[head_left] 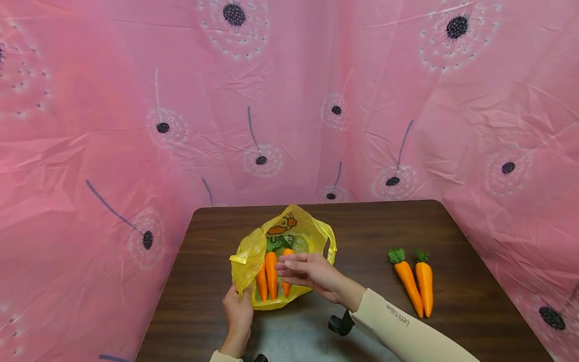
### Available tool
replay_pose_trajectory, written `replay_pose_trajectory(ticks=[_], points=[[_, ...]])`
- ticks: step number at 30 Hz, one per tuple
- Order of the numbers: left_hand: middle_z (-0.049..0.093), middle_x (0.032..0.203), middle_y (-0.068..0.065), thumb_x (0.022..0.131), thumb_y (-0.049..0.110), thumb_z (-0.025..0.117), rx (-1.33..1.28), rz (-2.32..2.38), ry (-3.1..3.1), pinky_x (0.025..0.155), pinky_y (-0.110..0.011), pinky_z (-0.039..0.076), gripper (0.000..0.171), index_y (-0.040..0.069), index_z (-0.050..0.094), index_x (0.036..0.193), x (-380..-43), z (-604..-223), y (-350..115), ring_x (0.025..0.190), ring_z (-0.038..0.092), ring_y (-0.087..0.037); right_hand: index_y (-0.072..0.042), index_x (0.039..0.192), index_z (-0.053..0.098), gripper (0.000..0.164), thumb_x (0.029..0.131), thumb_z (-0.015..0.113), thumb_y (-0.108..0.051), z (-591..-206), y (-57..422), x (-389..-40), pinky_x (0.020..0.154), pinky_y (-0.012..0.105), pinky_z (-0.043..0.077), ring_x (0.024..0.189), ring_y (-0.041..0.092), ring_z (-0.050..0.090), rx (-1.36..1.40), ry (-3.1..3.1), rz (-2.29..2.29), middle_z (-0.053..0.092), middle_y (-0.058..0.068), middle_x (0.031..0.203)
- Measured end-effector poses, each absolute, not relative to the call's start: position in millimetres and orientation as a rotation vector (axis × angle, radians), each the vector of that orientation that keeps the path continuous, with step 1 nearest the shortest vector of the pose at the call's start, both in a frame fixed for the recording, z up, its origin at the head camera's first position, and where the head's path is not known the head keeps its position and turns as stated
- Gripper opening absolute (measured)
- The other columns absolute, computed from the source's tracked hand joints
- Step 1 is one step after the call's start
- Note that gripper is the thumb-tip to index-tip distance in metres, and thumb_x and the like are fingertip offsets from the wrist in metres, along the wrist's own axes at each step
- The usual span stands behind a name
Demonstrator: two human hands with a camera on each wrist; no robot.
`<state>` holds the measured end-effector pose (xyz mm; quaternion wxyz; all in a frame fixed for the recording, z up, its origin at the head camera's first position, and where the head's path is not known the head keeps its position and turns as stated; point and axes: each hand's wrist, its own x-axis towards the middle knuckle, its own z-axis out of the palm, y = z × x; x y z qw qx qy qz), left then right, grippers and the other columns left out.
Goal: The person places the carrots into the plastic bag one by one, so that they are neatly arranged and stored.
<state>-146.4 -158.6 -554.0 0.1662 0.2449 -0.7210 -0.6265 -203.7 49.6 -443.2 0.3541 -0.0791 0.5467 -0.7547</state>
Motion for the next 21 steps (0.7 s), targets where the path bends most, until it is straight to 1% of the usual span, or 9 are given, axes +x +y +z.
replay_pose_trajectory(ticks=[3, 10, 15, 18, 21], points=[[0.068, 0.119, -0.025, 0.095, -0.007, 0.06, 0.7, -1.781, -2.061, 0.094, -0.053, 0.051, 0.024, -0.011, 0.065, 0.119, -145.5, -552.8, -157.4, 0.113, 0.062, -0.036, 0.01, 0.139, 0.053, 0.044, 0.103, 0.06, -0.015, -443.3, 61.0, -190.3, 0.103, 0.045, 0.047, 0.124, 0.035, 0.059, -0.287, 1.386, -1.894, 0.063, 0.024, 0.131], [0.065, 0.124, -0.026, 0.098, -0.005, 0.059, 0.709, -1.81, -2.068, 0.096, -0.053, 0.05, 0.027, -0.011, 0.063, 0.124, -143.7, -550.7, -154.8, 0.117, 0.06, -0.036, 0.008, 0.134, 0.059, 0.036, 0.104, 0.058, -0.012, -452.2, 102.7, -164.1, 0.097, 0.042, 0.052, 0.117, 0.032, 0.064, -0.484, 1.442, -1.692, 0.065, 0.024, 0.127], [0.065, 0.125, -0.026, 0.098, -0.005, 0.059, 0.736, -1.816, -2.07, 0.098, -0.055, 0.048, 0.027, -0.01, 0.063, 0.124, -143.2, -549.8, -152.9, 0.118, 0.06, -0.037, 0.009, 0.132, 0.06, 0.035, 0.101, 0.061, -0.008, -470.0, 144.3, -155.7, 0.094, 0.035, 0.054, 0.116, 0.037, 0.063, -0.515, 1.583, -1.591, 0.064, 0.027, 0.126], [0.064, 0.125, -0.026, 0.098, -0.005, 0.059, 0.732, -1.816, -2.073, 0.1, -0.056, 0.046, 0.027, -0.011, 0.063, 0.124, -143.3, -550.1, -152.6, 0.119, 0.059, -0.038, 0.013, 0.13, 0.059, 0.037, 0.099, 0.064, -0.007, -484.3, 170.7, -153.9, 0.09, 0.036, 0.056, 0.115, 0.041, 0.063, -0.487, 1.74, -1.535, 0.064, 0.029, 0.125], [0.064, 0.125, -0.026, 0.098, -0.005, 0.058, 0.715, -1.813, -2.081, 0.1, -0.057, 0.046, 0.027, -0.011, 0.062, 0.124, -143.1, -550.2, -152.0, 0.118, 0.059, -0.038, 0.012, 0.129, 0.06, 0.042, 0.096, 0.07, -0.013, -499.8, 197.6, -153.8, 0.088, 0.044, 0.056, 0.112, 0.041, 0.064, -0.445, 2.031, -1.375, 0.065, 0.027, 0.124]])
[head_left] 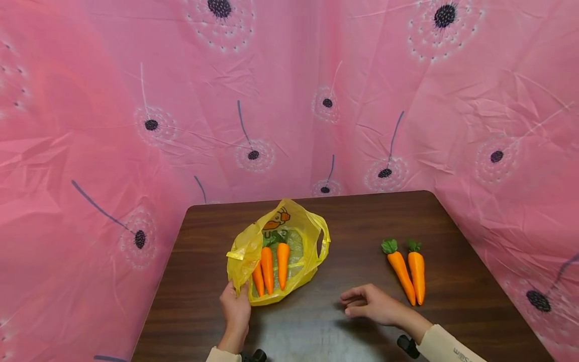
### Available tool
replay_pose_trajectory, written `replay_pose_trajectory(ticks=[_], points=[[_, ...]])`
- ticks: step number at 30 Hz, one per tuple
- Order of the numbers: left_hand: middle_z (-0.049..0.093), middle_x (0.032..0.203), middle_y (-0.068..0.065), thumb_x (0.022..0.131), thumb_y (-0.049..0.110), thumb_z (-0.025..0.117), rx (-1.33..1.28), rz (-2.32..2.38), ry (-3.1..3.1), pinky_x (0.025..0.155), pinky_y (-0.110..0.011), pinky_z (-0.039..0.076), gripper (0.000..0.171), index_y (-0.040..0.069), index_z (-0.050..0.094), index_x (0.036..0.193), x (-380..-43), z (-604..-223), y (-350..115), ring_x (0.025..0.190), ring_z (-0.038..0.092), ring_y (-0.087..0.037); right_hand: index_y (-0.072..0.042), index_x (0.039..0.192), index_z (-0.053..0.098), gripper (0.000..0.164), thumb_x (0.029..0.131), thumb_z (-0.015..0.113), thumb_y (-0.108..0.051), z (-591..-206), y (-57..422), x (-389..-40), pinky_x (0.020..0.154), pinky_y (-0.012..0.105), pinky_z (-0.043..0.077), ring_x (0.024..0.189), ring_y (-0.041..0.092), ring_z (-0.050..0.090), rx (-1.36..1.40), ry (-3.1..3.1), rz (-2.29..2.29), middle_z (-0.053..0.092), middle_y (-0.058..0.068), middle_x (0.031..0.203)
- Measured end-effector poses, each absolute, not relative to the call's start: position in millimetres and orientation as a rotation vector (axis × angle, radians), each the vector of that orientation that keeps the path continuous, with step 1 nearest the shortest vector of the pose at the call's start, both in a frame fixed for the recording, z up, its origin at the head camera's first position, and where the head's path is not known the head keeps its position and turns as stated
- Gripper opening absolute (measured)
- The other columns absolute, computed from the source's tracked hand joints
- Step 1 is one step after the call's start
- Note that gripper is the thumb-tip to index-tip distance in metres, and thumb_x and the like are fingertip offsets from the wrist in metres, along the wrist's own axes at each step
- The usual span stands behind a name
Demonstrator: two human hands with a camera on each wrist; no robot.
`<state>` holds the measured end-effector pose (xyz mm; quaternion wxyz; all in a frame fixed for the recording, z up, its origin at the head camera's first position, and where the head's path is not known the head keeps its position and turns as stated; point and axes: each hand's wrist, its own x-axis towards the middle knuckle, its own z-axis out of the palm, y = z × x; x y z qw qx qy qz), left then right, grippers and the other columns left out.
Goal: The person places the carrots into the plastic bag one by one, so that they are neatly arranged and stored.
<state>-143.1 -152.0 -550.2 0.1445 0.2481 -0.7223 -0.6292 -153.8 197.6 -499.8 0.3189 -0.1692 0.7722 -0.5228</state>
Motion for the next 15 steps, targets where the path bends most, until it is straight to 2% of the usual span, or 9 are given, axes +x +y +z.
replay_pose_trajectory(ticks=[6, 10, 15], points=[[0.064, 0.126, -0.026, 0.099, -0.002, 0.06, 0.707, -1.812, -2.087, 0.101, -0.057, 0.046, 0.028, -0.01, 0.062, 0.125, -143.5, -549.1, -154.5, 0.119, 0.059, -0.038, 0.001, 0.127, 0.066, 0.052, 0.084, 0.083, -0.021, -521.2, 231.4, -151.9, 0.083, 0.054, 0.055, 0.107, 0.036, 0.066, -0.351, 2.902, -0.725, 0.068, 0.017, 0.123], [0.064, 0.127, -0.026, 0.099, 0.0, 0.061, 0.707, -1.807, -2.077, 0.1, -0.057, 0.046, 0.03, -0.01, 0.061, 0.127, -144.4, -548.9, -156.4, 0.119, 0.059, -0.039, 0.006, 0.131, 0.061, 0.065, 0.077, 0.086, -0.021, -535.8, 249.1, -158.8, 0.075, 0.057, 0.056, 0.108, 0.042, 0.063, -0.368, 3.361, -0.39, 0.063, 0.025, 0.128], [0.065, 0.125, -0.025, 0.099, 0.0, 0.061, 0.726, -1.787, -2.09, 0.096, -0.052, 0.051, 0.03, -0.01, 0.062, 0.127, -145.0, -549.5, -157.8, 0.116, 0.061, -0.037, 0.013, 0.139, 0.049, 0.081, 0.076, 0.088, -0.021, -546.4, 268.3, -175.9, 0.072, 0.065, 0.054, 0.115, 0.05, 0.056, -0.28, 3.493, -0.35, 0.051, 0.033, 0.139]])
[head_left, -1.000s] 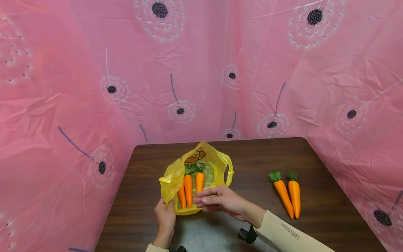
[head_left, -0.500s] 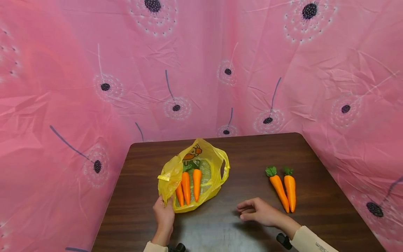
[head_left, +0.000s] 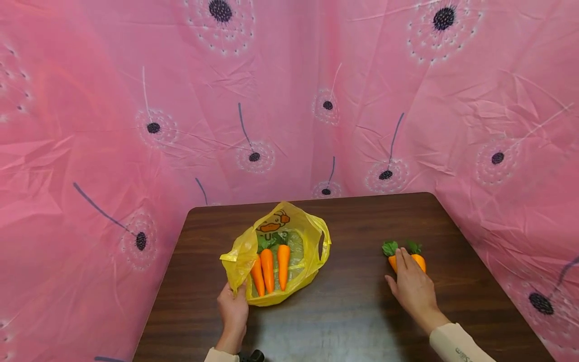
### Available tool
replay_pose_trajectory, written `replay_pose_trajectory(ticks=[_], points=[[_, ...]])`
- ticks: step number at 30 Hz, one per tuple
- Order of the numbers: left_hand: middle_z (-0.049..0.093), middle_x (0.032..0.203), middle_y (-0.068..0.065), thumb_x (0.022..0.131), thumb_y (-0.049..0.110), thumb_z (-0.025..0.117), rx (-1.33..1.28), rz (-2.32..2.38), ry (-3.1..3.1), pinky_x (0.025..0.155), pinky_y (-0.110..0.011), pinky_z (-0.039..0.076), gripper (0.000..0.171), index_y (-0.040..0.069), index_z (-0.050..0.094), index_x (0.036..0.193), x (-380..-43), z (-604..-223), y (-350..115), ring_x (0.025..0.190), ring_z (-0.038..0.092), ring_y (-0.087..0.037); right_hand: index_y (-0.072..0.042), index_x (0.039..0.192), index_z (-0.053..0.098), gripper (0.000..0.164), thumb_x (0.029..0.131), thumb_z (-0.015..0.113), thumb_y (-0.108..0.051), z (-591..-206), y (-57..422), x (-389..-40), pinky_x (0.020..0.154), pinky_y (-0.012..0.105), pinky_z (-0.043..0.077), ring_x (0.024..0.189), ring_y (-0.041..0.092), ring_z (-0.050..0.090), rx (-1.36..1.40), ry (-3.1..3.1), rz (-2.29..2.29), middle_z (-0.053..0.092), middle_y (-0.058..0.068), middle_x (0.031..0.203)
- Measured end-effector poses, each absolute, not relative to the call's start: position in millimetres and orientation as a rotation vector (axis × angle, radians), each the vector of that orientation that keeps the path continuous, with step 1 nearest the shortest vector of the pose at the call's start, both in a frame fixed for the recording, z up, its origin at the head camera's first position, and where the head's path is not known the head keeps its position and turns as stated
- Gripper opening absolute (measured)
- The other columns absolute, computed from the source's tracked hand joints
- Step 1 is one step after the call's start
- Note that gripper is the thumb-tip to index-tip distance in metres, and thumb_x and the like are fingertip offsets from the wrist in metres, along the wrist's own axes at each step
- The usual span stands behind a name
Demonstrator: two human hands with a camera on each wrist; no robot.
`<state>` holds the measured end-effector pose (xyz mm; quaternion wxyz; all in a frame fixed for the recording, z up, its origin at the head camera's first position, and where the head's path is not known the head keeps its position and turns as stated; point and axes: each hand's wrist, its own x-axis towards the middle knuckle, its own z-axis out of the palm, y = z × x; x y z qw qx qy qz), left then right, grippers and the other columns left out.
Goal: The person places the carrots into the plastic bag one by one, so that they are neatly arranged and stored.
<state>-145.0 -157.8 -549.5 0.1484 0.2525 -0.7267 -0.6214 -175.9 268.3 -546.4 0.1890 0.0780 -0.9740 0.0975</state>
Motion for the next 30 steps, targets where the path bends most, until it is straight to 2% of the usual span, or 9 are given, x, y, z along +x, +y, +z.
replay_pose_trajectory(ticks=[5, 7, 11, 14, 20, 26, 30], points=[[0.066, 0.121, -0.025, 0.098, -0.001, 0.061, 0.731, -1.779, -2.081, 0.088, -0.041, 0.056, 0.028, -0.01, 0.063, 0.124, -145.7, -550.9, -163.7, 0.11, 0.063, -0.036, 0.015, 0.139, 0.045, 0.082, 0.078, 0.087, -0.019, -552.6, 280.4, -189.1, 0.07, 0.069, 0.052, 0.107, 0.056, 0.057, 0.125, -2.816, 0.316, 0.047, 0.037, 0.139], [0.065, 0.123, -0.026, 0.099, -0.001, 0.061, 0.719, -1.787, -2.08, 0.088, -0.04, 0.056, 0.029, -0.01, 0.062, 0.126, -146.5, -551.0, -166.4, 0.112, 0.063, -0.036, 0.016, 0.139, 0.046, 0.08, 0.079, 0.086, -0.018, -555.7, 283.8, -192.4, 0.07, 0.07, 0.051, 0.103, 0.057, 0.058, 0.099, -2.846, 0.332, 0.049, 0.037, 0.138], [0.064, 0.126, -0.026, 0.099, 0.0, 0.061, 0.712, -1.797, -2.083, 0.091, -0.039, 0.055, 0.031, -0.01, 0.061, 0.129, -147.3, -551.3, -172.0, 0.115, 0.061, -0.036, 0.016, 0.135, 0.049, 0.073, 0.08, 0.085, -0.016, -561.3, 287.9, -195.7, 0.068, 0.068, 0.052, 0.094, 0.055, 0.061, 0.09, -2.885, 0.35, 0.053, 0.035, 0.132], [0.064, 0.126, -0.025, 0.1, 0.001, 0.06, 0.709, -1.79, -2.087, 0.089, -0.034, 0.055, 0.031, -0.01, 0.061, 0.129, -147.4, -550.6, -176.2, 0.115, 0.061, -0.035, 0.015, 0.132, 0.052, 0.069, 0.08, 0.085, -0.014, -565.2, 289.6, -197.8, 0.066, 0.066, 0.053, 0.088, 0.053, 0.062, 0.108, -2.893, 0.355, 0.055, 0.034, 0.128], [0.066, 0.121, -0.027, 0.098, -0.002, 0.06, 0.712, -1.766, -2.083, 0.077, -0.019, 0.052, 0.028, -0.011, 0.063, 0.124, -147.8, -547.3, -180.4, 0.11, 0.062, -0.035, 0.013, 0.129, 0.056, 0.061, 0.079, 0.084, -0.009, -573.2, 292.4, -200.7, 0.064, 0.065, 0.053, 0.088, 0.05, 0.063, 0.133, -2.866, 0.366, 0.059, 0.032, 0.122], [0.066, 0.119, -0.027, 0.097, -0.003, 0.059, 0.702, -1.768, -2.064, 0.078, -0.022, 0.054, 0.027, -0.011, 0.063, 0.123, -148.6, -545.5, -181.4, 0.108, 0.063, -0.035, 0.011, 0.128, 0.058, 0.055, 0.081, 0.082, -0.006, -573.7, 290.2, -202.0, 0.064, 0.067, 0.052, 0.087, 0.05, 0.063, 0.108, -2.88, 0.416, 0.06, 0.031, 0.121], [0.066, 0.119, -0.027, 0.097, -0.003, 0.059, 0.706, -1.762, -2.069, 0.078, -0.02, 0.053, 0.027, -0.012, 0.063, 0.123, -147.9, -544.7, -182.0, 0.107, 0.063, -0.034, 0.01, 0.128, 0.059, 0.053, 0.082, 0.08, -0.005, -570.6, 284.3, -199.7, 0.072, 0.067, 0.052, 0.095, 0.05, 0.063, 0.114, -2.894, 0.484, 0.061, 0.03, 0.123]])
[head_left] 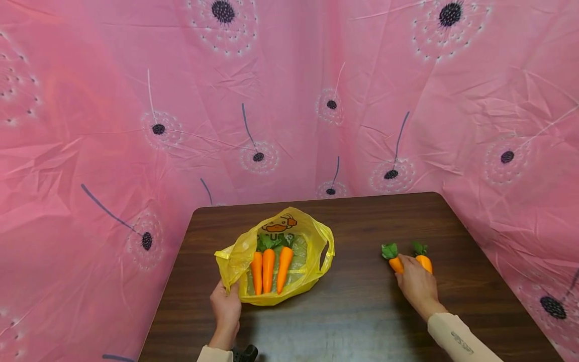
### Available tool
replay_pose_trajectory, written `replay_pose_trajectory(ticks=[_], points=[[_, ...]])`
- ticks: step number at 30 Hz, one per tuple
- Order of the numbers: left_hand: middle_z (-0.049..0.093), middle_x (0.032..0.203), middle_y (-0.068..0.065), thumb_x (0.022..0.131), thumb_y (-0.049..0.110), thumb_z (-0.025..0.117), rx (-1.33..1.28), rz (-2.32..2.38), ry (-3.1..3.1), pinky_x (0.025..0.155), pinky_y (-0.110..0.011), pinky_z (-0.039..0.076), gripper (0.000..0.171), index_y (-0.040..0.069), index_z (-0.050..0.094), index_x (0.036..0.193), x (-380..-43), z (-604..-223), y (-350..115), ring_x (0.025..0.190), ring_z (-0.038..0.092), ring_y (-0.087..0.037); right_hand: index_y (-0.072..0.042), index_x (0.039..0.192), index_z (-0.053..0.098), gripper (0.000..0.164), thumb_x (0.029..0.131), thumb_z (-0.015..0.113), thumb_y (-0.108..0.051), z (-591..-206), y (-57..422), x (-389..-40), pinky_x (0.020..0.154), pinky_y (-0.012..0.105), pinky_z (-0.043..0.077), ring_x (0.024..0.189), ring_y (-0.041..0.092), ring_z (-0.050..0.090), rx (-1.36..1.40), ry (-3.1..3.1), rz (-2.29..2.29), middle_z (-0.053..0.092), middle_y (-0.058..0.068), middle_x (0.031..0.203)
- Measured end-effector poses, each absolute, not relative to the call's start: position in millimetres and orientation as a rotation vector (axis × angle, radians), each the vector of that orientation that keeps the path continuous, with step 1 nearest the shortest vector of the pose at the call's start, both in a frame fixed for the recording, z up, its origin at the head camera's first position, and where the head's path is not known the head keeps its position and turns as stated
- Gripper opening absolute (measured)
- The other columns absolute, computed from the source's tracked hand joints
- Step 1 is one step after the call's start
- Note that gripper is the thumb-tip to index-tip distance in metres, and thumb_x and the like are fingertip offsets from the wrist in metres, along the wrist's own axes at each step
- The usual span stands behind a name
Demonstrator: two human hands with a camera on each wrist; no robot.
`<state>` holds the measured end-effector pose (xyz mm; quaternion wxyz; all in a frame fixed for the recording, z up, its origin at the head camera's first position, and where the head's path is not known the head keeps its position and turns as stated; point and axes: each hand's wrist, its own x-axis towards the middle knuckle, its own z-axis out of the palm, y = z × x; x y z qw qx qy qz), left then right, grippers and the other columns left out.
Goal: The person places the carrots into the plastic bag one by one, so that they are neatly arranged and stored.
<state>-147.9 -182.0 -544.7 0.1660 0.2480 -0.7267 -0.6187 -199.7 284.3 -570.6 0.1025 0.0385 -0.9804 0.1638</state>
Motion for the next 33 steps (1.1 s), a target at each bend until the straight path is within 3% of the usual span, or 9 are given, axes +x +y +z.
replay_pose_trajectory(ticks=[9, 15, 18, 24, 33], points=[[0.065, 0.123, -0.025, 0.1, 0.001, 0.059, 0.704, -1.767, -2.097, 0.084, -0.026, 0.055, 0.028, -0.01, 0.063, 0.126, -145.5, -543.5, -181.4, 0.112, 0.062, -0.034, 0.004, 0.131, 0.062, 0.054, 0.082, 0.083, -0.006, -556.5, 263.7, -179.3, 0.082, 0.061, 0.053, 0.102, 0.045, 0.065, 0.201, -2.87, 0.754, 0.065, 0.026, 0.123], [0.065, 0.125, -0.026, 0.099, -0.001, 0.059, 0.708, -1.777, -2.09, 0.086, -0.03, 0.056, 0.029, -0.01, 0.062, 0.127, -145.3, -543.2, -180.1, 0.112, 0.062, -0.034, 0.003, 0.139, 0.057, 0.057, 0.09, 0.078, -0.014, -539.9, 241.1, -166.7, 0.078, 0.046, 0.059, 0.109, 0.042, 0.065, 0.022, -2.972, 1.326, 0.059, 0.03, 0.132], [0.064, 0.126, -0.026, 0.1, 0.0, 0.059, 0.719, -1.775, -2.097, 0.088, -0.033, 0.056, 0.03, -0.009, 0.062, 0.128, -145.4, -543.6, -179.6, 0.113, 0.061, -0.035, 0.006, 0.139, 0.055, 0.056, 0.09, 0.077, -0.01, -534.7, 229.6, -162.1, 0.079, 0.041, 0.06, 0.113, 0.043, 0.063, -0.062, -2.904, 1.676, 0.056, 0.032, 0.135], [0.066, 0.124, -0.025, 0.099, 0.0, 0.059, 0.722, -1.758, -2.107, 0.086, -0.032, 0.056, 0.029, -0.009, 0.063, 0.126, -145.0, -544.4, -179.9, 0.111, 0.063, -0.034, 0.013, 0.139, 0.051, 0.058, 0.093, 0.075, -0.013, -527.7, 212.3, -150.3, 0.084, 0.044, 0.058, 0.111, 0.037, 0.065, -0.083, -2.752, 2.26, 0.058, 0.03, 0.132], [0.066, 0.124, -0.025, 0.1, 0.001, 0.059, 0.724, -1.773, -2.105, 0.083, -0.026, 0.055, 0.029, -0.008, 0.063, 0.127, -144.8, -544.9, -180.4, 0.11, 0.063, -0.033, 0.012, 0.145, 0.043, 0.06, 0.098, 0.069, -0.014, -516.6, 184.2, -136.5, 0.086, 0.043, 0.058, 0.106, 0.029, 0.068, 0.029, -2.531, 2.905, 0.065, 0.017, 0.129]])
